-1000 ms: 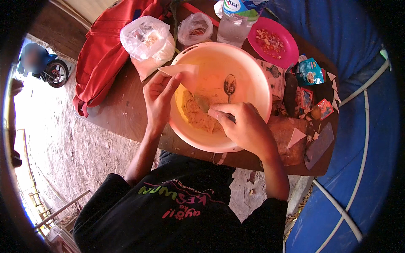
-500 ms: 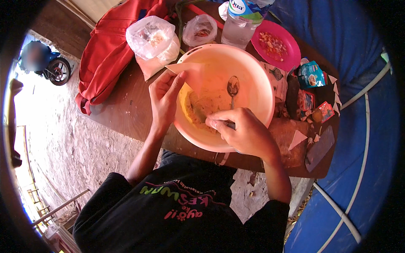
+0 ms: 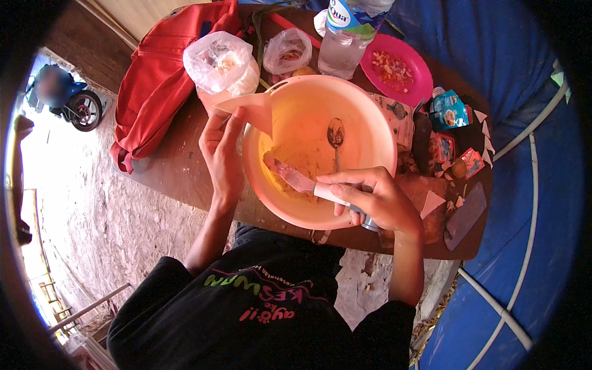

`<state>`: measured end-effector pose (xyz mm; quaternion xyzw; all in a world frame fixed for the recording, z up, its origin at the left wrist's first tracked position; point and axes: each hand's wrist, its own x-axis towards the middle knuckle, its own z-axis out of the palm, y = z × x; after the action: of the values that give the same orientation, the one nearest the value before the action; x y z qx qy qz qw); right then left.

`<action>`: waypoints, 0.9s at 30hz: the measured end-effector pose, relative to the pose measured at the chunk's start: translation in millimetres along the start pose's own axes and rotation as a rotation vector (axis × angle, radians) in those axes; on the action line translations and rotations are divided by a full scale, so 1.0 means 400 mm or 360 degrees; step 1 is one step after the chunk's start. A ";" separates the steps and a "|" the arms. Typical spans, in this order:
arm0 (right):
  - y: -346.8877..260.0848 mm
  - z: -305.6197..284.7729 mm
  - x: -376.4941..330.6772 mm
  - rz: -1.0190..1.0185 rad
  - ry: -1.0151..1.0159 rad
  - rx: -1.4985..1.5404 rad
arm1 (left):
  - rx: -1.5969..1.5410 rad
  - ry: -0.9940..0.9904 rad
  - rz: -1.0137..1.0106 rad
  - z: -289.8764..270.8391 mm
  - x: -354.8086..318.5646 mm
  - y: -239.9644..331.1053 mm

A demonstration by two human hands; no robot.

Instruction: The person repeatedly scoops a yellow mixture from a bowl with a spoon, spreads it onto small pink paper triangles, folds them, and places them on a table. The person also cuts additional pink paper triangles with a knife and continues the assembly process.

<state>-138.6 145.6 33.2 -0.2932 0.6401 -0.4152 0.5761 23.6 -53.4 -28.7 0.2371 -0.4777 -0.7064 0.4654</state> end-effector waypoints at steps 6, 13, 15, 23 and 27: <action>-0.007 -0.037 -0.073 0.0013 0.0154 0.0074 | -0.0030 0.0044 0.0055 -0.018 0.021 0.029; 0.049 -0.049 -0.151 -0.0163 0.0275 0.0274 | -0.0233 -0.0295 -0.0552 0.006 0.013 0.073; 0.068 -0.040 -0.153 -0.0263 0.0273 0.0405 | -0.0345 -0.0402 -0.0729 0.019 0.011 0.076; 0.108 0.002 -0.150 -0.0530 0.0380 0.0670 | -0.0194 -0.0543 -0.0828 0.059 -0.009 0.052; 0.111 -0.005 -0.158 -0.0564 0.0452 0.0619 | -0.0315 -0.0576 -0.0835 0.055 -0.010 0.055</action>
<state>-125.7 221.5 25.8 -0.2234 0.5617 -0.6610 0.4447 17.7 -42.4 -0.1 0.1762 -0.4043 -0.8758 0.1961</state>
